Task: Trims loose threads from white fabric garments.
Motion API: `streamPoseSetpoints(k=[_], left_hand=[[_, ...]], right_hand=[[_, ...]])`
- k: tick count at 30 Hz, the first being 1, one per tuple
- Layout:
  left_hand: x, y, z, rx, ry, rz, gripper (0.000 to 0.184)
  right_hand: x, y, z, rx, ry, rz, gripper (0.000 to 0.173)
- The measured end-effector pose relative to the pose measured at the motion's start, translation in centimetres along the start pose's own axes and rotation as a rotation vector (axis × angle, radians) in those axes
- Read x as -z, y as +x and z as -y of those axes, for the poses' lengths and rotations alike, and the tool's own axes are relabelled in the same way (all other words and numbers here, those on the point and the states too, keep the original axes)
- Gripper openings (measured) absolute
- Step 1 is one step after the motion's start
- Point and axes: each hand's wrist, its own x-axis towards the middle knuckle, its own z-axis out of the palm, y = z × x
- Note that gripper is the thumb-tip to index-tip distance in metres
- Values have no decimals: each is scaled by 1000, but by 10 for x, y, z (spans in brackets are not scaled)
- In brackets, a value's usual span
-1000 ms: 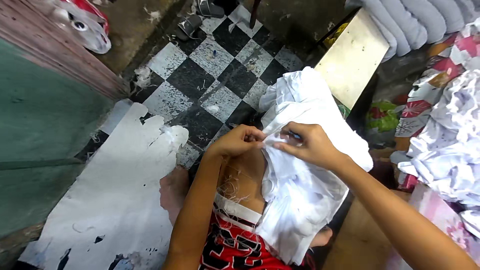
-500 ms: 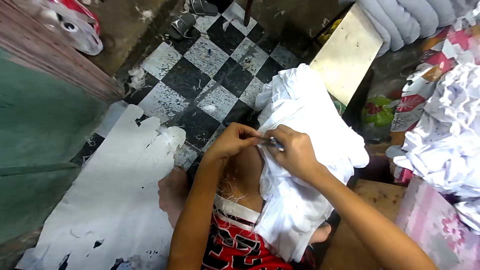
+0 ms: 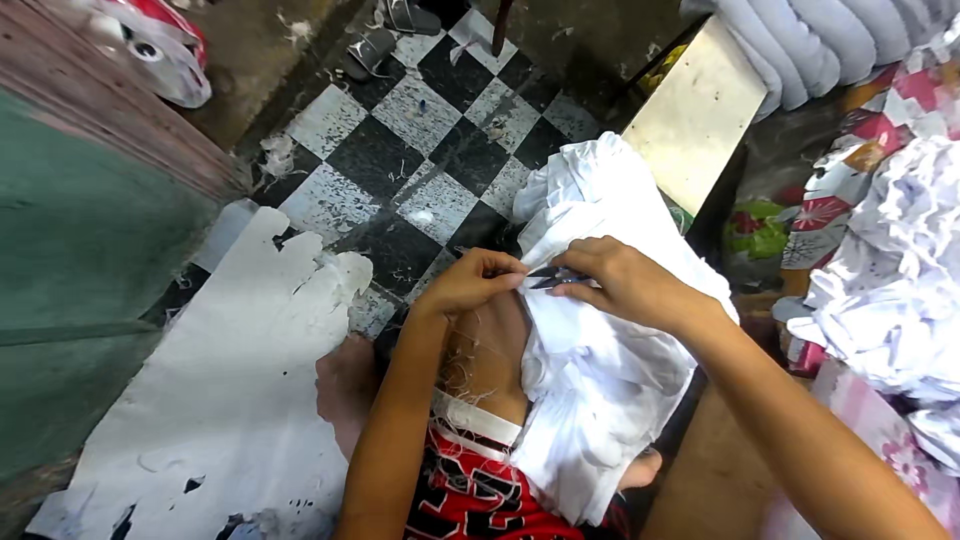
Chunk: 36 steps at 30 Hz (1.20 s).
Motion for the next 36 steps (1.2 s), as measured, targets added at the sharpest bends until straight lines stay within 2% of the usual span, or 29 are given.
streamPoseSetpoints(k=[7, 22, 30, 36], left_hand=[[2, 2, 2, -2, 7, 18, 12], [2, 2, 3, -9, -2, 16, 12], [3, 2, 0, 12, 18, 17, 13], [3, 1, -2, 37, -6, 14, 14]], right_hand=[[-1, 6, 2, 73, -76, 13, 30], [-4, 5, 1, 67, -36, -26, 28], [7, 7, 10, 30, -162, 37, 28], [7, 12, 14, 73, -205, 27, 23]])
